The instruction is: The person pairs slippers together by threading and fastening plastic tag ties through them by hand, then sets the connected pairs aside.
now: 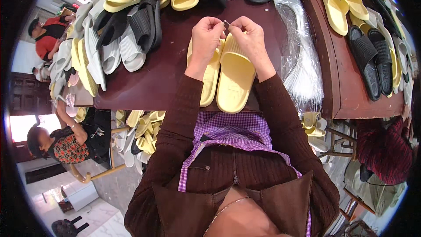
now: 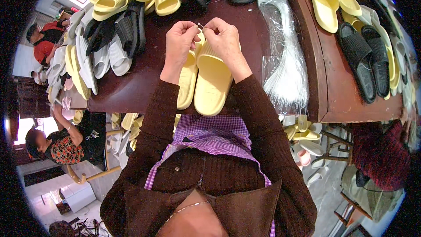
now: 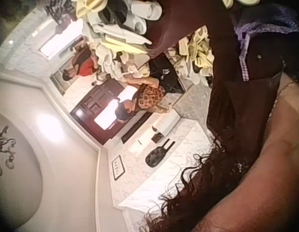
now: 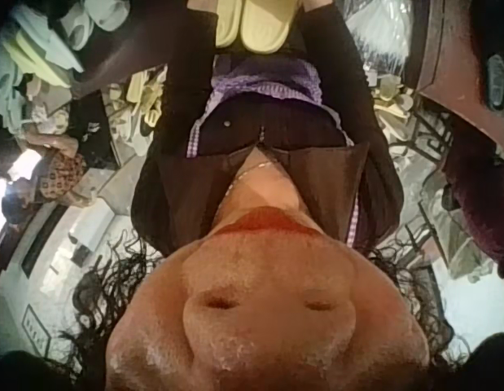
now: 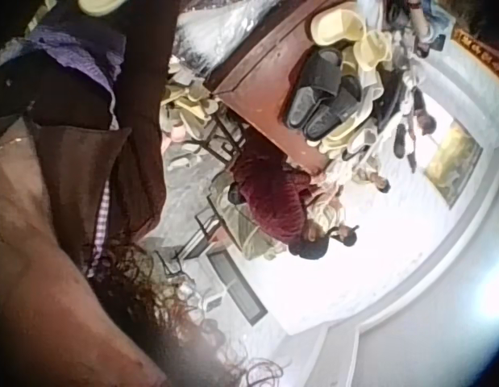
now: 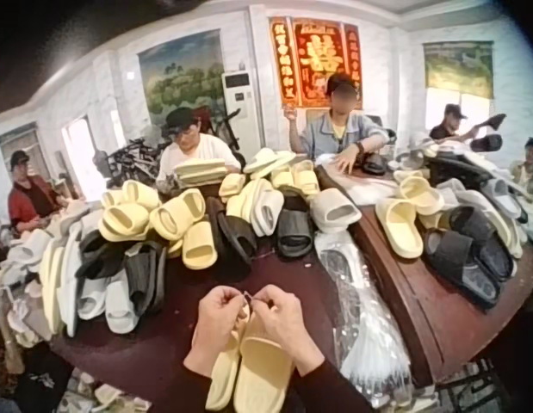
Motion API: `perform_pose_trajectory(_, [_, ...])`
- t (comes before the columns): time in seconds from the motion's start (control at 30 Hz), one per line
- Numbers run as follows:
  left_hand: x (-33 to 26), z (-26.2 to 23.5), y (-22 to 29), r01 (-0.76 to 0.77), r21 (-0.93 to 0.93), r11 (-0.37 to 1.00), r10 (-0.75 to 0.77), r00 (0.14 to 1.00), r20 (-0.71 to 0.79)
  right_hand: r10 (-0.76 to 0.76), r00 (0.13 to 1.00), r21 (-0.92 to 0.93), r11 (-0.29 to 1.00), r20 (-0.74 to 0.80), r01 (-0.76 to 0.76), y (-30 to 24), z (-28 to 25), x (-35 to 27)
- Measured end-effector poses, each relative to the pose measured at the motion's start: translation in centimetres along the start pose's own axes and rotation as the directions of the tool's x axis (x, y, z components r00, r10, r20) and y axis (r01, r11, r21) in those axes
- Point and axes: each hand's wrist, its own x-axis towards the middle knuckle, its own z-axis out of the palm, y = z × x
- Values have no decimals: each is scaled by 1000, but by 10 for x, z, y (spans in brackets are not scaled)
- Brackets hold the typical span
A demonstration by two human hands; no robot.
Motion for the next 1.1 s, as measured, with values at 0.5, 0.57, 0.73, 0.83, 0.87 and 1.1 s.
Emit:
perform_pose_trajectory(0.5, [-4, 5, -16, -285, 205, 936, 291, 957, 0, -16, 1000, -27, 1000, 10, 17, -6, -3, -2])
perform_pose_trajectory(0.57, [-3, 2, -15, -311, 232, 922, 313, 949, 29, -68, 997, -50, 996, 25, 69, -6, -3, -2])
perform_pose_trajectory(0.73, [-3, -11, -4, -18, -42, 999, 24, 988, 151, -118, 989, -20, 993, 84, 120, -11, -4, -3])
perform_pose_trajectory(0.83, [-1, -16, 0, 94, -121, 988, -68, 977, 201, -75, 991, 37, 997, 107, 72, -11, -5, -3])
perform_pose_trajectory(0.87, [0, -17, 1, 151, -158, 976, -112, 966, 231, -53, 992, 65, 997, 117, 46, -11, -5, -3])
perform_pose_trajectory(1.1, [12, -26, -3, 211, -124, 970, -157, 925, 347, -102, 986, 5, 995, 133, 102, -10, -5, -3])
